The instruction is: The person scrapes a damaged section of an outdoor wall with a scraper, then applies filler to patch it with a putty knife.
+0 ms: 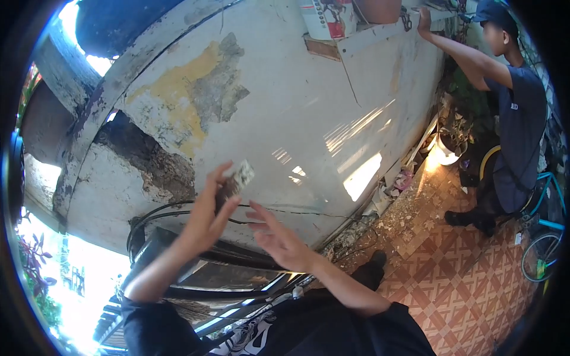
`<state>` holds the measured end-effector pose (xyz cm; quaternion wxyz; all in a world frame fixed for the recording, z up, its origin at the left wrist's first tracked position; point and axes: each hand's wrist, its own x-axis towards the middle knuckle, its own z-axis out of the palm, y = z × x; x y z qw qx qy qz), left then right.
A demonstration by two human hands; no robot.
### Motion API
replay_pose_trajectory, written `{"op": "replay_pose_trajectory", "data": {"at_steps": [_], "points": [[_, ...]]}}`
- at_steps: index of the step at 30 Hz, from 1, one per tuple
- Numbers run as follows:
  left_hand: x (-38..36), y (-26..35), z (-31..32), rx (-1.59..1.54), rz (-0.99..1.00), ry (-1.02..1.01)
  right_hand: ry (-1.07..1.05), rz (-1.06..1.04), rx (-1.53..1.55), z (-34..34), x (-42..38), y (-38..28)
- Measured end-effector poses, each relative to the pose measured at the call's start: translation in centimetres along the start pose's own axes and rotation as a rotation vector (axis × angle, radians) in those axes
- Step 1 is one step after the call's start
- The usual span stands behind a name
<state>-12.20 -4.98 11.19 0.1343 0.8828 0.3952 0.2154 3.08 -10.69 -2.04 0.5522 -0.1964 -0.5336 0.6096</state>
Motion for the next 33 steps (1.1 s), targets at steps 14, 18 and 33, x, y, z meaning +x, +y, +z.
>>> {"op": "replay_pose_trajectory", "data": {"at_steps": [14, 18, 33], "points": [[-5.1, 0.9, 11.6, -1.169, -0.608, 0.361, 0.296, -0.130, -0.265, 4.6, 1.6, 3.3], [-6.0, -2.4, 14.0, -1.420, -0.224, 0.244, 0.384, -0.095, -0.315, 4.4, 1.1, 3.8], [-12.5, -1.9, -5.0, -0.049, -0.020, 1.076, 0.724, -0.568, -1.099, -1.7, 15.3, -1.2]]}}
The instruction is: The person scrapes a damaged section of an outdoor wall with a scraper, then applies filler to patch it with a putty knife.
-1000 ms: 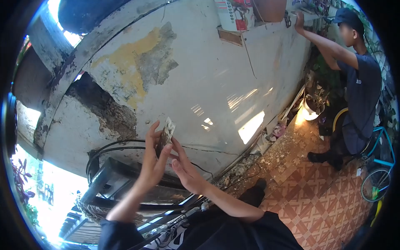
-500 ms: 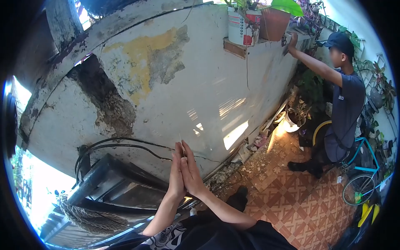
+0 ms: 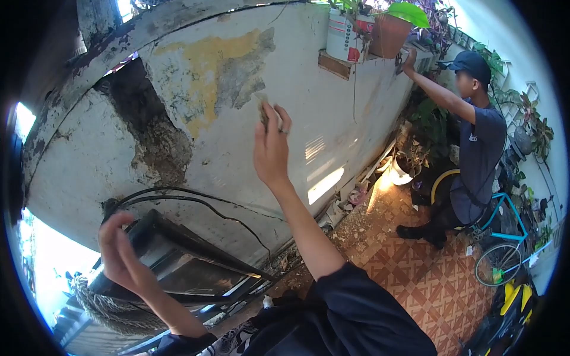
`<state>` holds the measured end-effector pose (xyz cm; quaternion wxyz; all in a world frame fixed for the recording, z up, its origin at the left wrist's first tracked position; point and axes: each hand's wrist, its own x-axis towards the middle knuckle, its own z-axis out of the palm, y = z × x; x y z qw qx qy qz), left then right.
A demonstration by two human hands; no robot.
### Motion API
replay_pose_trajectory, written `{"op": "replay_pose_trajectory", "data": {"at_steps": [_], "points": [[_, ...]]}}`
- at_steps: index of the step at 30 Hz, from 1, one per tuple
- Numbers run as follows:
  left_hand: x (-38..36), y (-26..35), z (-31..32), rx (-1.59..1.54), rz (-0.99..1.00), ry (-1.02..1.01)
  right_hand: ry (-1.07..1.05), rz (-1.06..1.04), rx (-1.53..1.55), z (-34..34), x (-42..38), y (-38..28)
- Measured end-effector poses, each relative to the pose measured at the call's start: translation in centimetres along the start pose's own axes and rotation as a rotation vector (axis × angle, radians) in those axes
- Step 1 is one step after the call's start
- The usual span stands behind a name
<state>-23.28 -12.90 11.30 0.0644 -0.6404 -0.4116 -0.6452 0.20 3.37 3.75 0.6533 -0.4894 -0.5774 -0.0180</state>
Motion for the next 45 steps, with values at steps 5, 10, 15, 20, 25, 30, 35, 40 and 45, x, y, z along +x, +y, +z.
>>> {"op": "replay_pose_trajectory", "data": {"at_steps": [5, 10, 15, 20, 25, 30, 35, 40, 45], "points": [[1.9, -3.3, -0.5, 0.246, -0.113, 0.044, 0.085, 0.025, 0.018, 4.6, 2.2, 0.0], [2.4, -2.9, 0.1, 0.465, -0.082, -0.014, 0.161, 0.147, -0.102, 6.6, 2.9, -0.1], [2.4, -2.9, 0.7, 0.684, -0.061, -0.027, 0.114, 0.127, -0.246, 5.2, 3.5, -1.3], [2.2, -3.2, 0.8, 0.708, -0.006, 0.016, 0.310, -0.223, -0.302, 6.2, 3.8, 0.3], [1.9, -3.1, 0.0, 0.667, -0.030, -0.107, 0.240, -0.092, -0.194, 6.5, 4.7, 0.6], [3.1, -2.6, 0.5, 0.649, 0.033, -0.073, 0.280, -0.103, -0.168, 7.7, 3.7, 0.3], [3.2, -2.4, 0.4, 0.673, 0.079, -0.101, 0.356, -0.083, -0.180, 7.8, 4.3, 0.2], [3.2, -2.3, 0.5, 0.708, 0.102, -0.100, 0.319, -0.080, -0.145, 7.1, 5.0, 0.7], [3.2, -2.2, 0.5, 0.715, 0.092, -0.101, 0.346, -0.143, -0.157, 7.3, 4.5, 1.5]]}}
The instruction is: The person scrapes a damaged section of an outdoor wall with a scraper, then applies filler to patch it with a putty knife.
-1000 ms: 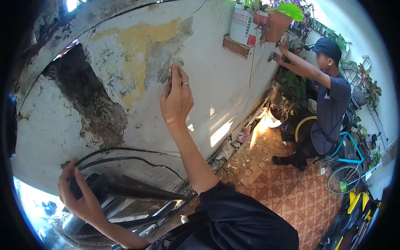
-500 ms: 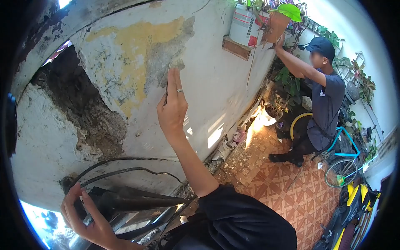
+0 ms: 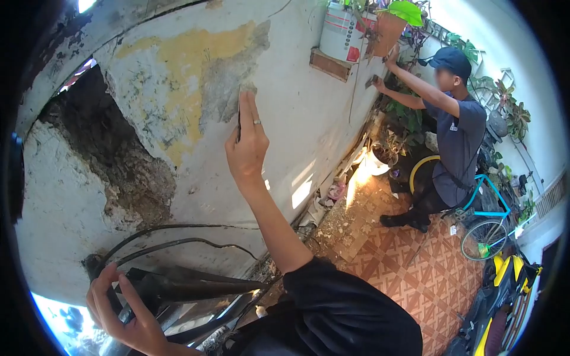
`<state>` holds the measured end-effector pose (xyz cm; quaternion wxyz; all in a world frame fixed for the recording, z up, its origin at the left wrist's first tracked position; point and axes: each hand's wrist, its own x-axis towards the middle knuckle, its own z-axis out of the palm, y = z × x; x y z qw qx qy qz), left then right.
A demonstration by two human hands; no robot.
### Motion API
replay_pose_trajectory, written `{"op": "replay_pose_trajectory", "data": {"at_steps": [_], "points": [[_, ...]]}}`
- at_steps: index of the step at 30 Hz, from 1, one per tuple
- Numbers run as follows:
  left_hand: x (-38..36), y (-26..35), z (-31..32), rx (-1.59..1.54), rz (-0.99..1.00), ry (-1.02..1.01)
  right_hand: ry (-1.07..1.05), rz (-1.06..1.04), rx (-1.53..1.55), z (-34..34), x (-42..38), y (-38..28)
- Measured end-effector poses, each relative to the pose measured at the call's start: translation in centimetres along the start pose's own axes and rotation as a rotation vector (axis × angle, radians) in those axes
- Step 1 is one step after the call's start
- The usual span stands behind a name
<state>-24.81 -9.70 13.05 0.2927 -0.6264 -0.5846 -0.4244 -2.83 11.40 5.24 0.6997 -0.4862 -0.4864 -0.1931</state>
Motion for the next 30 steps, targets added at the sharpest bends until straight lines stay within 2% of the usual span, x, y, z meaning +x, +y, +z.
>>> {"op": "replay_pose_trajectory", "data": {"at_steps": [5, 7, 14, 16, 19, 23, 26, 29, 30], "points": [[-0.3, 0.0, -0.2, 0.009, -0.012, 0.000, 0.020, 0.029, 0.005, 0.1, -0.7, -0.1], [-0.3, 0.0, 0.0, 0.033, -0.004, 0.001, -0.093, 0.007, 0.014, -0.6, -1.7, -0.1], [-0.2, 0.2, 0.0, 0.037, -0.034, -0.010, 0.014, -0.056, 0.044, 0.2, -0.5, 1.3], [-0.2, 0.2, 0.1, 0.059, 0.008, 0.006, -0.057, -0.035, 0.026, -0.5, -1.3, 1.2], [-0.4, 0.0, 0.2, 0.054, 0.003, 0.013, 0.032, -0.037, 0.025, 0.5, 0.2, 1.5], [-0.2, 0.1, 0.3, 0.005, -0.016, 0.021, 0.009, -0.044, 0.024, 0.1, -0.6, 2.2], [-0.2, -0.1, 0.4, 0.030, 0.064, 0.021, 0.030, -0.059, 0.016, 0.0, 0.3, 2.3], [-0.2, 0.0, 0.3, -0.018, 0.025, 0.023, 0.071, -0.006, 0.060, 0.3, 0.9, 1.9], [-0.1, 0.1, 0.4, -0.020, 0.022, 0.025, 0.026, -0.008, 0.055, -0.2, 0.0, 1.6]]}}
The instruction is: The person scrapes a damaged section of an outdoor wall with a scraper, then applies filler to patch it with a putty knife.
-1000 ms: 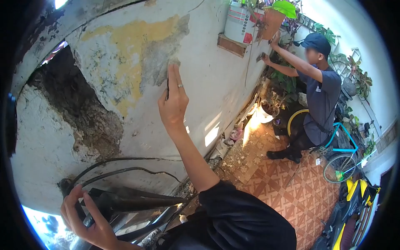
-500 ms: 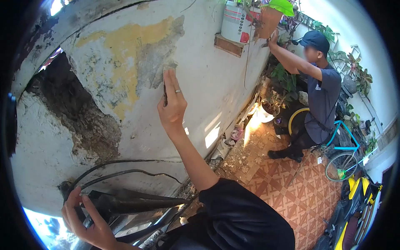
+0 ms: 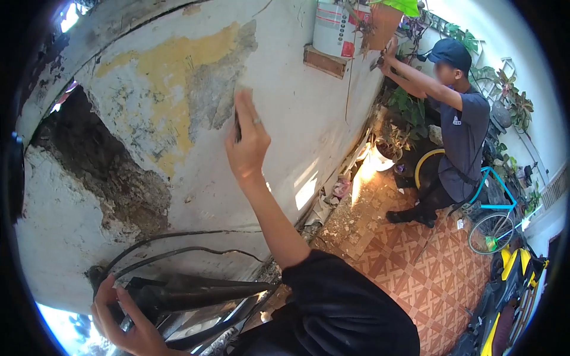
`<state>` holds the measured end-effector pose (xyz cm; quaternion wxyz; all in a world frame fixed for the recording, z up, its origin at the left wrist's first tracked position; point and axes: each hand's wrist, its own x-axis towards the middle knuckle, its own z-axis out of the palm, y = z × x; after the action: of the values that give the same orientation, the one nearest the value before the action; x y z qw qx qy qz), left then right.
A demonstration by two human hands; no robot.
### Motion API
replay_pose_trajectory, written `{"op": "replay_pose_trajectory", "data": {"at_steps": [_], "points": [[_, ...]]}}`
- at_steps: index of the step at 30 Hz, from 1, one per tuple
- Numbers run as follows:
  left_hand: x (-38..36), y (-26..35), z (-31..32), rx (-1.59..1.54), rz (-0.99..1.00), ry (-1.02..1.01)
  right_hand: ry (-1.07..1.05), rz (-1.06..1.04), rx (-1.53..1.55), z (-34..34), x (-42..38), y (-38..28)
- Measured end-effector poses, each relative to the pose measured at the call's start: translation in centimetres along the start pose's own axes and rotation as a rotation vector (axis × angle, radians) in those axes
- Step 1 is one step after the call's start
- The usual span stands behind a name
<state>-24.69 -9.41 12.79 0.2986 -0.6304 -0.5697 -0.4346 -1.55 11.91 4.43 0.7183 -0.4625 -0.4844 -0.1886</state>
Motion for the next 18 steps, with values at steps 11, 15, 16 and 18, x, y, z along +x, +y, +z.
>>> {"op": "replay_pose_trajectory", "data": {"at_steps": [11, 15, 16, 18], "points": [[-0.1, -0.1, 0.3, 0.007, 0.041, 0.010, -0.042, -0.111, -0.004, -0.9, 0.3, 2.4], [-0.3, -0.4, 0.2, -0.003, 0.042, 0.010, -0.027, -0.063, 0.001, -1.2, 0.0, 2.1], [-0.1, -0.4, 0.3, -0.009, 0.060, 0.023, -0.026, -0.069, -0.015, -1.1, 0.0, 2.0], [-0.1, -0.3, 0.2, 0.000, 0.050, 0.021, -0.001, -0.108, -0.009, -0.8, 0.2, 2.5]]}}
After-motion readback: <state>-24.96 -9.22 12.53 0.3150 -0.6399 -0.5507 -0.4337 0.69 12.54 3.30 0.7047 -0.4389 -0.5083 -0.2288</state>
